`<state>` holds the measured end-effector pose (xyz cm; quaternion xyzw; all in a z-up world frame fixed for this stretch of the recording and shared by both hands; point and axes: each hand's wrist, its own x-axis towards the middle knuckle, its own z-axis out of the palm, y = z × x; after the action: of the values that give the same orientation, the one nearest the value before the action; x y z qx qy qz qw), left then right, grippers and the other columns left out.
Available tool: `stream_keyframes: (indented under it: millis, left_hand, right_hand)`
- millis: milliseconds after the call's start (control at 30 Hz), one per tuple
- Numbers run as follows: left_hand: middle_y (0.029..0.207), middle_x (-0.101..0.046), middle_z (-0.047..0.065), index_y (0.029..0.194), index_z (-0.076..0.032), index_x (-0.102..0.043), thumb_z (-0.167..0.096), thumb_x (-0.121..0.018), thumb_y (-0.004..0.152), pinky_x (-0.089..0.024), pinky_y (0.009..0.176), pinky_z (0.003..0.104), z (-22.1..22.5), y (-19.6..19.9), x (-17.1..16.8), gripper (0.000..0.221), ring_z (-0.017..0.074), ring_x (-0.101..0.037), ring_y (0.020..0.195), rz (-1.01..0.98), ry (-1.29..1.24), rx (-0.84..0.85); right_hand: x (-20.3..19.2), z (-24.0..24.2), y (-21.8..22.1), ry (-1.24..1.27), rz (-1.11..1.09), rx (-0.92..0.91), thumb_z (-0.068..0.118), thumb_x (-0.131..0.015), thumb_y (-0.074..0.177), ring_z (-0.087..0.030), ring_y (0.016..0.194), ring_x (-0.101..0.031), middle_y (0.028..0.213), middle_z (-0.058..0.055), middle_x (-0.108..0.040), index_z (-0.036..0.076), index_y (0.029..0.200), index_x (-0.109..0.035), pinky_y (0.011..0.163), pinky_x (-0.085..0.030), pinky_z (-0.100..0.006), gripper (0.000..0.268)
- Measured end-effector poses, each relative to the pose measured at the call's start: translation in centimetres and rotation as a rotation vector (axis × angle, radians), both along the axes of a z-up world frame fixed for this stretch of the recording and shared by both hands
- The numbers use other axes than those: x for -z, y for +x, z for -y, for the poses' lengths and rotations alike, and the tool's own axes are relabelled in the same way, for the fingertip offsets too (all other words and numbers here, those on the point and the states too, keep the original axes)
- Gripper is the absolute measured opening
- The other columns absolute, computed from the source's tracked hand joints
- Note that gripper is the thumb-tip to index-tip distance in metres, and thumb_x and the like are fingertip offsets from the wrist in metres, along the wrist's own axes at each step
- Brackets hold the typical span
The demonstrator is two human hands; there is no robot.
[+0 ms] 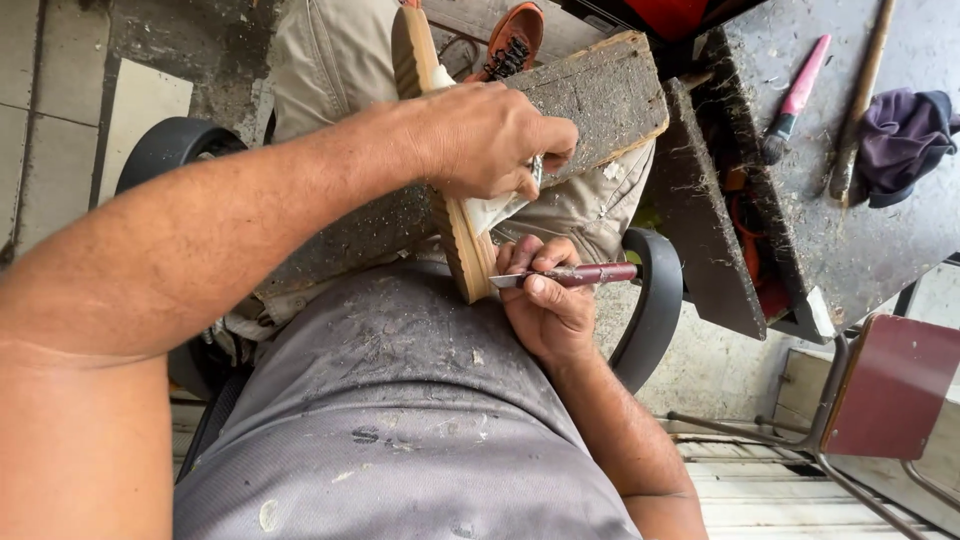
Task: Repairing a sandal by trimming and fitting a strap using a knife
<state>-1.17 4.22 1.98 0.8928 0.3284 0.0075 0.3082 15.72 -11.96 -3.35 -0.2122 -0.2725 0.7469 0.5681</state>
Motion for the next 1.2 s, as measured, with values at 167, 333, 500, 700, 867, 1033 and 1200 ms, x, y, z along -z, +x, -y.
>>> stream_keyframes:
  millis: [167,333,500,700,867,1033,1200]
  left_hand:
    - [0.078,-0.064,0.003,0.108,-0.023,-0.060,-0.018,-0.078,0.086,-0.045,0.064,0.044,-0.2,0.4,-1.3,0.030,0.0223,-0.060,0.076,0.083,-0.246,-0.007]
    - [0.088,-0.061,0.003,0.112,-0.022,-0.063,-0.012,-0.081,0.078,-0.044,0.066,0.040,-1.9,1.1,0.2,0.040,0.0202,-0.058,0.079,0.143,-0.328,0.060]
    - [0.079,-0.059,0.001,0.104,-0.022,-0.062,-0.009,-0.080,0.076,-0.042,0.063,0.039,-2.1,1.1,0.9,0.036,0.0180,-0.057,0.075,0.173,-0.334,0.058]
    - [0.093,-0.059,0.002,0.100,-0.023,-0.061,-0.009,-0.076,0.079,-0.042,0.068,0.042,-1.9,1.5,0.9,0.029,0.0214,-0.056,0.083,0.147,-0.303,0.082]
    - [0.096,-0.063,-0.001,0.102,-0.023,-0.060,-0.009,-0.075,0.081,-0.041,0.067,0.040,-1.8,1.6,-0.8,0.029,0.0192,-0.055,0.079,0.072,-0.334,0.041]
    - [0.100,-0.061,0.000,0.105,-0.022,-0.060,-0.013,-0.075,0.081,-0.044,0.068,0.040,-1.5,1.3,-0.9,0.030,0.0184,-0.055,0.084,0.106,-0.371,0.061]
    - [0.099,-0.058,0.001,0.108,-0.022,-0.058,-0.012,-0.076,0.084,-0.040,0.066,0.039,-1.7,1.5,-0.8,0.032,0.0177,-0.050,0.079,0.088,-0.408,0.043]
  right_hand:
    - [0.8,0.1,0.8,0.060,0.119,0.024,0.008,-0.076,0.087,-0.024,0.081,-0.050,0.089,-0.012,-0.060,0.012,0.097,-0.062,0.075,-0.040,-0.036,0.017]
    - [0.4,-2.4,2.5,0.211,0.172,0.052,0.000,-0.072,0.093,-0.026,0.097,-0.066,0.098,-0.014,-0.062,0.005,0.104,-0.063,0.103,-0.057,-0.058,0.015]
    - [2.0,-4.8,2.5,0.617,0.673,0.392,0.000,-0.076,0.090,-0.025,0.087,-0.074,0.094,-0.010,-0.062,0.010,0.100,-0.067,0.083,-0.068,-0.036,0.017]
    - [2.2,-5.3,3.9,0.655,0.759,0.372,0.001,-0.076,0.090,-0.022,0.090,-0.078,0.093,-0.004,-0.070,0.018,0.098,-0.066,0.120,-0.044,-0.049,0.021]
    - [2.6,-5.9,3.7,0.719,0.791,0.293,0.004,-0.079,0.085,-0.011,0.076,-0.066,0.087,0.001,-0.070,0.018,0.094,-0.070,0.085,-0.053,-0.034,0.019]
    - [3.1,-5.8,3.5,0.675,0.698,0.450,0.004,-0.081,0.086,-0.014,0.083,-0.067,0.091,0.001,-0.070,0.017,0.098,-0.070,0.079,-0.054,-0.028,0.020]
    - [2.9,-5.8,3.3,0.638,0.624,0.423,-0.004,-0.075,0.087,-0.013,0.085,-0.062,0.095,-0.002,-0.068,0.016,0.101,-0.070,0.080,-0.051,-0.029,0.025]
